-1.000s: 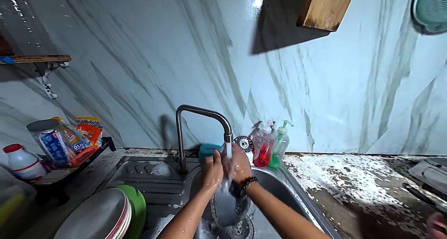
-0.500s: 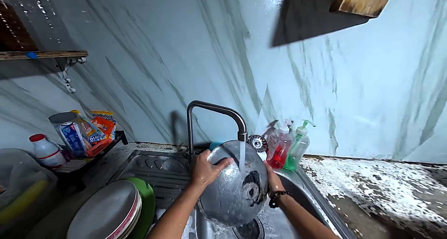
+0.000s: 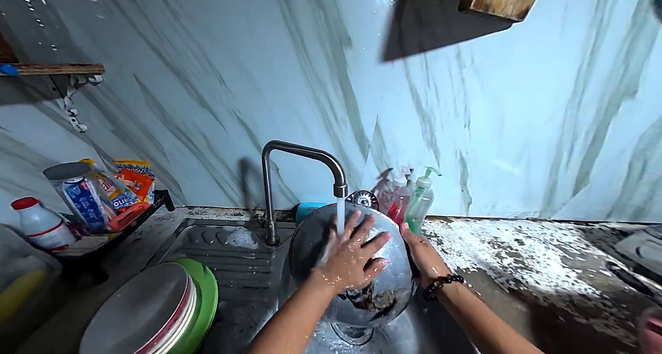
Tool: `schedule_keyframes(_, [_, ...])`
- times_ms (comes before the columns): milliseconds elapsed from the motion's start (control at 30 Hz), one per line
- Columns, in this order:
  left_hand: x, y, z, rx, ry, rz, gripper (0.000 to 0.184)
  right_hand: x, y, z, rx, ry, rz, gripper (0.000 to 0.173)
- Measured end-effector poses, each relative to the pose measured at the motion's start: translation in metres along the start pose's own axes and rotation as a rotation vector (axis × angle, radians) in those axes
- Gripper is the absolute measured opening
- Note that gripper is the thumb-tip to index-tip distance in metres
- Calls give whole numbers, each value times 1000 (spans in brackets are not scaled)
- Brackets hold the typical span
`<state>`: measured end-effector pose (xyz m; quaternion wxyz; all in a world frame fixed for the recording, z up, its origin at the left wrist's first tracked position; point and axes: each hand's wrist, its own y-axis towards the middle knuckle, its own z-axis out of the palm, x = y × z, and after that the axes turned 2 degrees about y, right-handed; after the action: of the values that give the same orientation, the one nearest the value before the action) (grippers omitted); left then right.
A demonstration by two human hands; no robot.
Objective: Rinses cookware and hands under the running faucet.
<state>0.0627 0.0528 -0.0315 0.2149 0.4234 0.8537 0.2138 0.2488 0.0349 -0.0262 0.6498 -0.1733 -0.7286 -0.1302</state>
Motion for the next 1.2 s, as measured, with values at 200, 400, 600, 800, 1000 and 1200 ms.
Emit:
schedule_keyframes(200, [8, -59, 52, -455, -294, -681, 68, 0, -7, 8, -149, -61, 37, 55])
schedule_keyframes(400, [-23, -62, 63, -538, -1169, -1904, 83, 7, -16, 14, -204, -202, 12, 58])
schedule_keyframes(600, [-19, -38, 42, -594, -799, -1567, 55, 29, -29, 34, -127, -333, 10, 57])
schedule_keyframes(800, [-23, -19, 8, -349, -439, -1201, 54, 48, -38, 55, -17, -390, -35, 52])
schedule_keyframes(1000, [-8, 35, -37, 59, -282, -959, 65, 54, -51, 64, 11, -400, -81, 48])
schedule_keyframes(1200, [48, 36, -34, -45, -549, -998, 59, 47, -65, 67, 31, -350, -164, 45])
